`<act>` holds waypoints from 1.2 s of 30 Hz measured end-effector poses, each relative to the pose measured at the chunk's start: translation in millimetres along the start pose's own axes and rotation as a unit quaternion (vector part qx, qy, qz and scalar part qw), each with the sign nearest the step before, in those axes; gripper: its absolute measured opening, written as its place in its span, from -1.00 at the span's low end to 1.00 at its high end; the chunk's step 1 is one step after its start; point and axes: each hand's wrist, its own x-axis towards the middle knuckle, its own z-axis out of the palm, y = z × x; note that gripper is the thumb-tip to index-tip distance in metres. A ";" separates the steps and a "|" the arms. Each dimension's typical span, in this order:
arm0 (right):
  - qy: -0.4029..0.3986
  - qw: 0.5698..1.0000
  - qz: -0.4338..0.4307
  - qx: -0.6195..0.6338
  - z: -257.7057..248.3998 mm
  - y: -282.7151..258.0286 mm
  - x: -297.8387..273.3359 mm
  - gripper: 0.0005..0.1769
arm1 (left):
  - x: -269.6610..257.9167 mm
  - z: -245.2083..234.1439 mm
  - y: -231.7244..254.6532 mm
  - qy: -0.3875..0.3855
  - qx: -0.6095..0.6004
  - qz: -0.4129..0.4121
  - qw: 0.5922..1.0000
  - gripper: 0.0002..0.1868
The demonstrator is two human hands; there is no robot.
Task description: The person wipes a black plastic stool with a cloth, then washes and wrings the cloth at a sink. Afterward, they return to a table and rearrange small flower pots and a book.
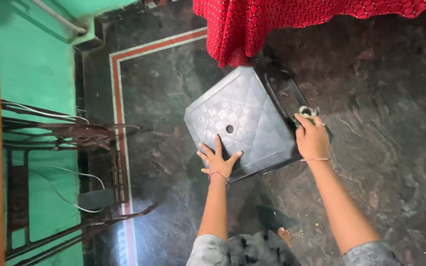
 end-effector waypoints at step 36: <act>-0.066 0.963 -0.124 -0.231 90.6 7.1 125.5 -0.35 | 23.7 90.1 103.2 -0.164 0.196 0.125 0.959 0.40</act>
